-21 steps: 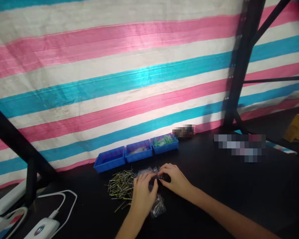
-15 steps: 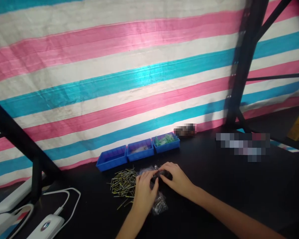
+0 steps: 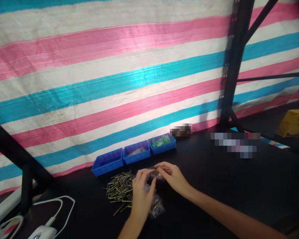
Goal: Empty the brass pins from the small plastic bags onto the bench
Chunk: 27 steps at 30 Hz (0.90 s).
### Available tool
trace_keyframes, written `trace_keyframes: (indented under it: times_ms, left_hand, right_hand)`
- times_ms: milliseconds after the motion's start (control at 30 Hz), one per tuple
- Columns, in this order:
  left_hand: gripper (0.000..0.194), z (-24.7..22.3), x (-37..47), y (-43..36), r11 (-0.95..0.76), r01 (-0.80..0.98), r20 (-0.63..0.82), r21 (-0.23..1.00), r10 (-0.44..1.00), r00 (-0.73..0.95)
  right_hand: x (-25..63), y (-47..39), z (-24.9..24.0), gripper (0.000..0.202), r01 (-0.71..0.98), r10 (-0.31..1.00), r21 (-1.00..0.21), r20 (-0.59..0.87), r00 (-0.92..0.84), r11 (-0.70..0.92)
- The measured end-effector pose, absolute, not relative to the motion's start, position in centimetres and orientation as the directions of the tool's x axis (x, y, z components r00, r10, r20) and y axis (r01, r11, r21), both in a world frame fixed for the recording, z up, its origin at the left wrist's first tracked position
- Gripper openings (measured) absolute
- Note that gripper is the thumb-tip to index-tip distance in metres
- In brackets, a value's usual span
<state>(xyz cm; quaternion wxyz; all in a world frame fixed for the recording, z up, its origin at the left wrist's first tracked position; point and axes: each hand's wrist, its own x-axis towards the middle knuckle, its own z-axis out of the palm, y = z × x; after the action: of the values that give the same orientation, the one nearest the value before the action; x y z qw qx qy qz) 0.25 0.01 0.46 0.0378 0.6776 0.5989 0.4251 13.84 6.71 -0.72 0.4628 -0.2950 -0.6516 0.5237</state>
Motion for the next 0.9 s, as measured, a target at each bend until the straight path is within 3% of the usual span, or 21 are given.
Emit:
trace_keyframes:
  times_ms: [167,333,433,633,800,900]
  left_hand:
    - [0.035,0.8,0.0,0.4,-0.238,0.625,0.515,0.743,0.800,-0.307]
    - [0.028,0.7,0.2,0.5,-0.209,0.405,0.344,0.890,0.891,-0.295]
    - [0.026,0.8,0.3,0.5,-0.230,0.364,0.353,0.903,0.879,-0.319]
    - [0.022,0.7,0.2,0.4,-0.252,0.454,0.422,0.855,0.846,-0.326]
    - [0.019,0.4,0.3,0.4,-0.237,0.490,0.417,0.839,0.858,-0.300]
    - [0.017,0.4,0.4,0.3,-0.256,0.494,0.440,0.831,0.846,-0.301]
  right_hand:
    - [13.6,6.4,-0.5,0.024,-0.206,0.855,-0.973,0.195,-0.480,0.107]
    - [13.8,6.1,-0.3,0.024,-0.167,0.843,-0.976,0.205,-0.497,0.140]
    - [13.9,6.0,-0.3,0.025,-0.162,0.839,-0.968,0.247,-0.485,0.191]
    - [14.1,6.0,0.2,0.018,-0.167,0.871,-0.963,0.262,-0.416,0.210]
    - [14.5,6.1,1.0,0.032,-0.183,0.877,-0.973,0.210,-0.433,0.143]
    - [14.5,6.1,1.0,0.027,-0.153,0.868,-0.974,0.219,-0.446,0.167]
